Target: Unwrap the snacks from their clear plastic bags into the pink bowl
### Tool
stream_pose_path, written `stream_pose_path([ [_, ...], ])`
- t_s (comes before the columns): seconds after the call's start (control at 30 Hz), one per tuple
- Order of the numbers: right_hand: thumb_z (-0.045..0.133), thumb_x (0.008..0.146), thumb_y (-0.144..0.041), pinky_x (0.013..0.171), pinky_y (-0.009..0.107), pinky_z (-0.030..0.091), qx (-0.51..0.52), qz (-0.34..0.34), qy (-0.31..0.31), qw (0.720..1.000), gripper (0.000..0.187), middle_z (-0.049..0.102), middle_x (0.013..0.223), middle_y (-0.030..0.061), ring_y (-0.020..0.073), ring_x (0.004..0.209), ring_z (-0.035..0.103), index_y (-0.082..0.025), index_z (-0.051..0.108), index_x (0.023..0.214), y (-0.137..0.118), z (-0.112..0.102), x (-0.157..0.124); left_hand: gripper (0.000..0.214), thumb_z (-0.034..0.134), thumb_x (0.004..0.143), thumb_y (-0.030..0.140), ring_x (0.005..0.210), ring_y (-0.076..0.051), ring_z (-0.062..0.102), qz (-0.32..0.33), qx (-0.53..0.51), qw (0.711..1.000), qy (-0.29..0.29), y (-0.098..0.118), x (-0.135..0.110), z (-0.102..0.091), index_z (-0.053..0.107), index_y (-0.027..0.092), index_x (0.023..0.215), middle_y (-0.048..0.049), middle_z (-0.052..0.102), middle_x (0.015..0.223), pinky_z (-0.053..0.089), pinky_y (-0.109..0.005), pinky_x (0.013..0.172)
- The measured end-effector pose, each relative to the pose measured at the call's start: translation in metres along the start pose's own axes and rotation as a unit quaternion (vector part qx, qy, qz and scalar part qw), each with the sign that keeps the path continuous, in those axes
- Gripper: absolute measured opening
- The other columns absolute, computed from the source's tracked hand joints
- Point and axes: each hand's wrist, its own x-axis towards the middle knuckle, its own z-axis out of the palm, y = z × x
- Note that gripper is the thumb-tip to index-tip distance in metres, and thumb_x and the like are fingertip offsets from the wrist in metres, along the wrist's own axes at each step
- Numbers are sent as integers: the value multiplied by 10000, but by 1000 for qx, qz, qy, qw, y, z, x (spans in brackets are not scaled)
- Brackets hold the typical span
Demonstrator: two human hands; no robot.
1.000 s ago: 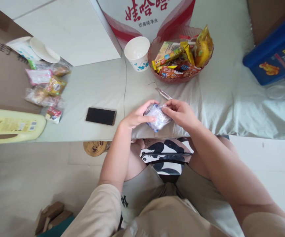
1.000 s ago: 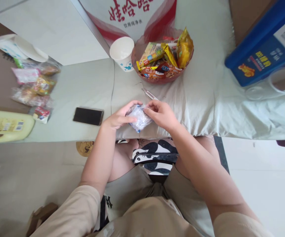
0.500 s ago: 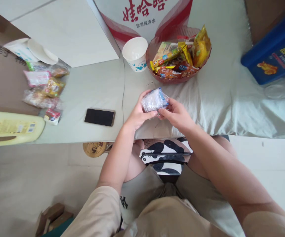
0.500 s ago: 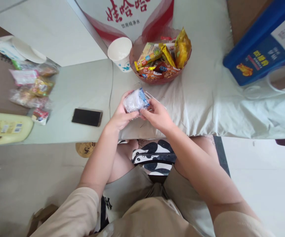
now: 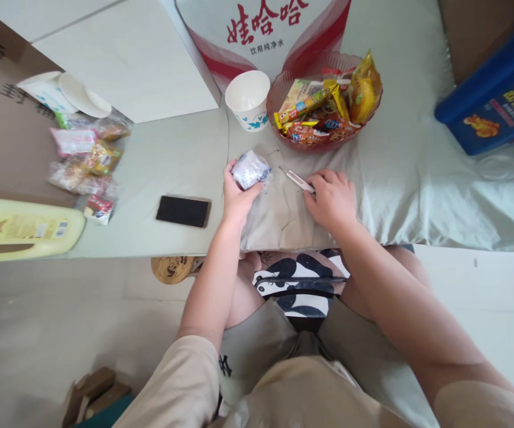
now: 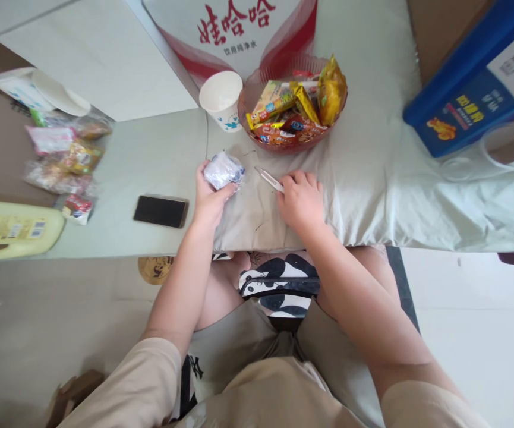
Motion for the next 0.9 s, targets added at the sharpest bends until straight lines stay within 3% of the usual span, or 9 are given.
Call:
stream_pose_path([
  [0.13,461,915,-258,761,416,450,55,12,6,998,274,717,1037,175,325,904,626,-165,635,1106,4,0,-1,915,905,687,397,1234,-250,643,-10,32,999,12,4,1,-1,386,292,1433,-120,565,1419,549,-386,1035],
  [0.23,498,906,-298,710,375,474,132,-10,36,991,253,726,1005,119,266,791,637,-204,599,1118,1,1,-5,892,890,713,384,1194,-255,670,1,74,997,14,9,0,0,391,282,1446,-124,594,1384,553,-406,1031],
  [0.33,507,913,-297,760,362,516,182,-75,63,978,285,730,1057,92,244,854,665,-223,612,1167,-4,2,-9,855,893,712,367,1171,-274,685,19,109,994,9,18,-6,4,438,270,1429,-124,631,1344,563,-421,1019],
  [0.47,473,943,-267,807,375,540,159,-108,59,980,406,715,1105,106,259,930,675,-222,623,1317,-10,4,-9,836,917,674,335,1081,-271,722,0,121,993,2,32,-17,15,490,276,1390,-107,686,1274,588,-400,960],
  [0.6,476,949,-254,774,368,548,139,-116,31,983,429,712,1079,110,268,929,680,-229,641,1343,-9,5,-8,817,926,649,305,1075,-253,725,-24,67,997,30,39,-16,20,514,265,1354,-99,698,1258,589,-358,933],
  [0.73,468,949,-247,741,350,542,132,-125,21,983,421,712,1088,105,254,899,679,-239,661,1323,-7,5,-9,723,908,672,331,957,-202,741,-78,-55,990,102,40,-5,14,533,279,1288,-77,701,1217,598,-301,809],
  [0.83,467,939,-240,756,362,545,129,-102,39,986,426,707,1072,108,257,887,673,-235,661,1318,-4,2,-8,576,867,725,380,780,-139,725,-141,-113,974,139,39,1,8,554,284,1199,-47,714,1104,573,-255,712],
  [0.9,459,936,-229,772,381,545,113,-70,51,990,446,690,1118,122,267,903,669,-230,643,1342,-2,-1,-7,568,868,724,401,788,-137,722,-148,-108,974,133,38,0,7,551,282,1180,-45,711,1100,572,-254,724],
])
